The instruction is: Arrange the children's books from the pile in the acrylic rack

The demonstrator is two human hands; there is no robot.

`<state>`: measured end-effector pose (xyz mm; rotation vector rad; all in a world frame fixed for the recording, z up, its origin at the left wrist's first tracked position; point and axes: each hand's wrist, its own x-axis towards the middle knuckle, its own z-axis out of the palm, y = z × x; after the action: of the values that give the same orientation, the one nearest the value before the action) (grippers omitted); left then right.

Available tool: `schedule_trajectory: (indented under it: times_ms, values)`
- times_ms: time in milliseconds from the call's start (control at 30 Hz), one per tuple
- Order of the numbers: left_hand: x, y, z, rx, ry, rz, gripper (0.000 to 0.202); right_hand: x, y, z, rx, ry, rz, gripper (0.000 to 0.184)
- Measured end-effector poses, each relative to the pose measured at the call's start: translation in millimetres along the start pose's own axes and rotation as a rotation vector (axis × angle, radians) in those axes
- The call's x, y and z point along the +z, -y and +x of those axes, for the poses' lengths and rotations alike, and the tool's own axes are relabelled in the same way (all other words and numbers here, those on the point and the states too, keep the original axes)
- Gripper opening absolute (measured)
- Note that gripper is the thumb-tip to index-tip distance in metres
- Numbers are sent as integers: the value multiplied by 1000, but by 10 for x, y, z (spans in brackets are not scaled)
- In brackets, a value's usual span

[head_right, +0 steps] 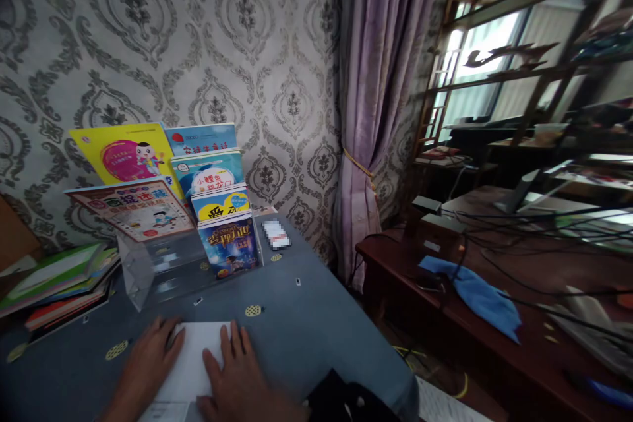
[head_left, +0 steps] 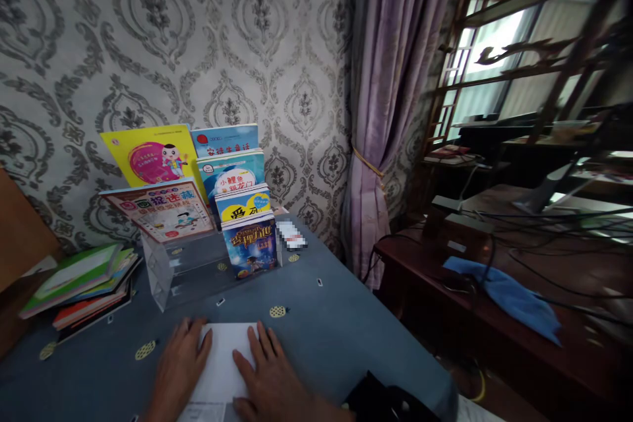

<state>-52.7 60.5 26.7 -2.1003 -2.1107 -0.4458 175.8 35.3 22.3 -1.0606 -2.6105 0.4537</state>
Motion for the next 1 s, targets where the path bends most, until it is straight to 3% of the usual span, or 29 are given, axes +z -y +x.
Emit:
schedule_trajectory:
  times_ms: [333, 533, 633, 700, 767, 867, 933, 1000]
  values:
    - [-180, 123, 210, -248, 210, -616, 56, 395, -285, 112, -127, -141, -186, 63]
    - [-269, 60, 160, -430, 341, -983, 59, 503, -386, 146, -182, -226, -196, 61]
    - [-299, 27, 77, -422, 469, -1036, 53, 460, -357, 133, -172, -183, -181, 60]
    - [-283, 26, 34, -367, 496, -1051, 50, 418, -327, 125, -155, -144, -164, 60]
    - [-248, 40, 9, -334, 473, -1047, 47, 383, -302, 123, -145, -112, -152, 62]
    - [-218, 71, -9, -298, 346, -990, 45, 366, -292, 131, -141, -83, -163, 61]
    - [-241, 89, -28, -266, 249, -943, 44, 378, -308, 142, -153, -87, -184, 60]
    - [-293, 102, -63, -256, 226, -930, 43, 406, -339, 152, -181, -122, -200, 60]
